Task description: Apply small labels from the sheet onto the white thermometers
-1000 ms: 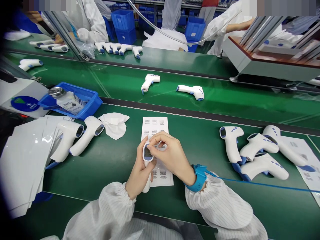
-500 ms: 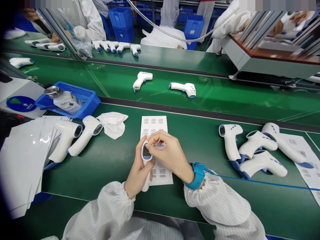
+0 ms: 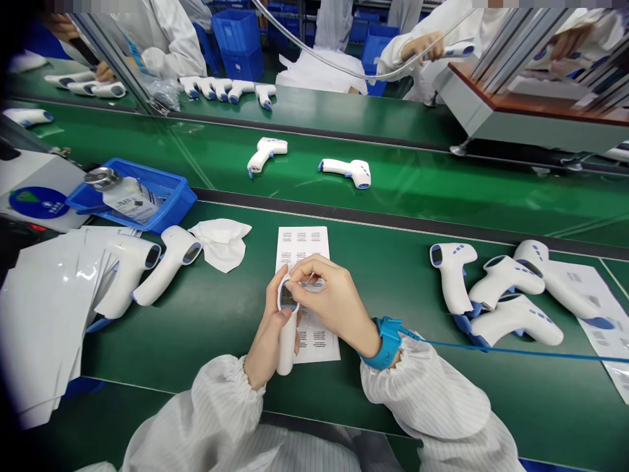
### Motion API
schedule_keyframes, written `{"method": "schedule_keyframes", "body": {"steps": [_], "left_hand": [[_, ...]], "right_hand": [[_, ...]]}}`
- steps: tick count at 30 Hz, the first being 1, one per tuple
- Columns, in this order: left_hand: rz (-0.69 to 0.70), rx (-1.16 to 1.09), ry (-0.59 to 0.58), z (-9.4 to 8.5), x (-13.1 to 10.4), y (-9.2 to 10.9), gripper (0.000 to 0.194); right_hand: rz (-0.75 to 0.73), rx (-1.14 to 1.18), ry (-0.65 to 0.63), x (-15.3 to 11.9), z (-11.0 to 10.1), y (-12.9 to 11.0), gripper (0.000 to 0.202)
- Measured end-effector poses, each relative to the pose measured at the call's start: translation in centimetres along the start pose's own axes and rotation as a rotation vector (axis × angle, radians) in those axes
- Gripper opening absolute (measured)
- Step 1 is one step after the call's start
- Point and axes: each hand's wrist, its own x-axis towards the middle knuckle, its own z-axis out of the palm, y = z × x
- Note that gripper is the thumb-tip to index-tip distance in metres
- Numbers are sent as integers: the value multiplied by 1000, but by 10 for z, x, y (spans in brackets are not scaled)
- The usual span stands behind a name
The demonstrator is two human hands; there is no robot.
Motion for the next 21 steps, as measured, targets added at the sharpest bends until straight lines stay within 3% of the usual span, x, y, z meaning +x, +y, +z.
{"method": "schedule_keyframes", "body": {"steps": [18,21], "left_hand": [[-7,1,4,0,-2,2,60],[5,-1,4,0,-1,2,57]], "right_hand": [[-5,-19,1,0,2,3,11],[-56,-78,-78,-3,1,4,16]]}}
